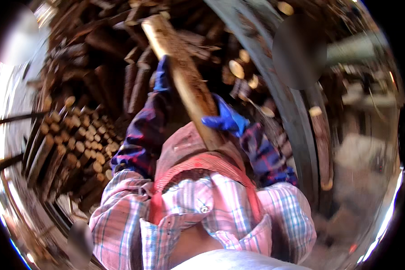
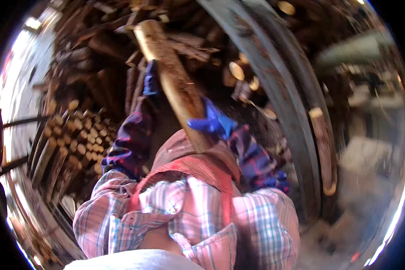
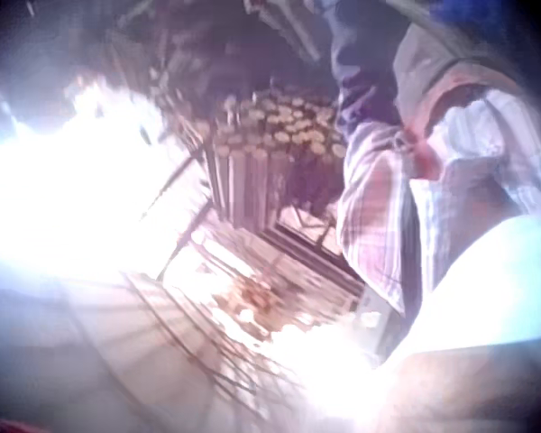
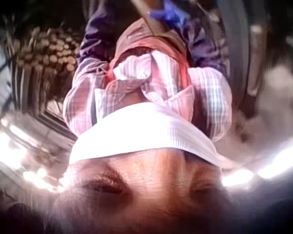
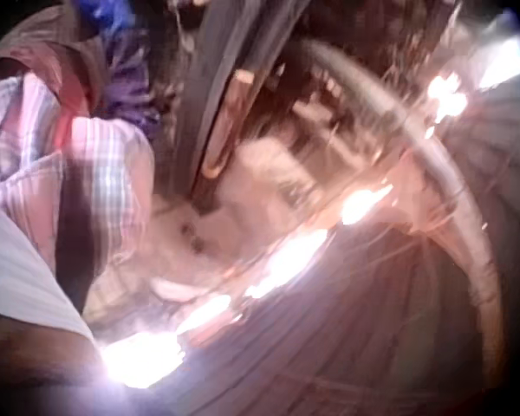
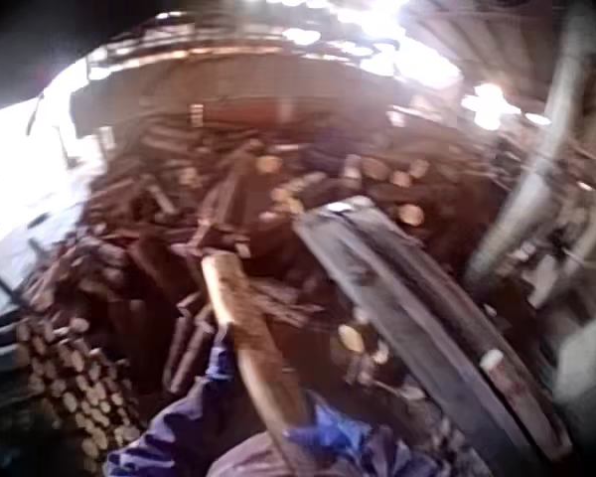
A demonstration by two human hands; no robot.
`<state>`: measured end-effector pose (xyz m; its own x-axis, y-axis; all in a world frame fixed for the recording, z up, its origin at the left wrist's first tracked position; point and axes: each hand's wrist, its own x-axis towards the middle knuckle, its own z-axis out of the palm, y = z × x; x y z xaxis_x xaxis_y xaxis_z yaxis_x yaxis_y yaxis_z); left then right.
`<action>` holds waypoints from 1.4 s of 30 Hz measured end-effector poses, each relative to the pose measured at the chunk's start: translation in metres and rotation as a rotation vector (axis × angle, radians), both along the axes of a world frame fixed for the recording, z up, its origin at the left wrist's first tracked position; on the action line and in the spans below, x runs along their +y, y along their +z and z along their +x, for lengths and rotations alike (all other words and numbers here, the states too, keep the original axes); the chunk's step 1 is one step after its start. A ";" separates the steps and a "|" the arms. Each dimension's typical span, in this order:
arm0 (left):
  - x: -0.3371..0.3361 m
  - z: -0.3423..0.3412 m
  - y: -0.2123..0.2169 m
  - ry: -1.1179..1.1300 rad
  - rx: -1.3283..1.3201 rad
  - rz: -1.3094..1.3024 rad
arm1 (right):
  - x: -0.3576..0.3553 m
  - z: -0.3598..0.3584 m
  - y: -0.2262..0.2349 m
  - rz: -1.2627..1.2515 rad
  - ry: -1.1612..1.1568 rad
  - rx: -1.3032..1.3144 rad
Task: The person repeatedly picks up logs from a pile and feeds them into a wood chipper machine. They handle the logs one at a time, positioning them into the machine's intake chute to be processed.
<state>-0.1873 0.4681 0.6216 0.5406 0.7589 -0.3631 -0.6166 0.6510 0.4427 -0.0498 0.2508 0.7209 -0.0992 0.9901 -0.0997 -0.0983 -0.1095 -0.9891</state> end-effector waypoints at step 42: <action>-0.290 -0.234 -0.224 -0.145 0.886 -0.454 | -0.007 0.148 -0.047 0.001 -0.260 -0.950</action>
<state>-0.4213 0.1777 0.3975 0.0117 0.3967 -0.9179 -0.0867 0.9149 0.3943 0.0982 0.2435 0.6739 0.2429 0.9698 -0.0239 0.7167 -0.1960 -0.6693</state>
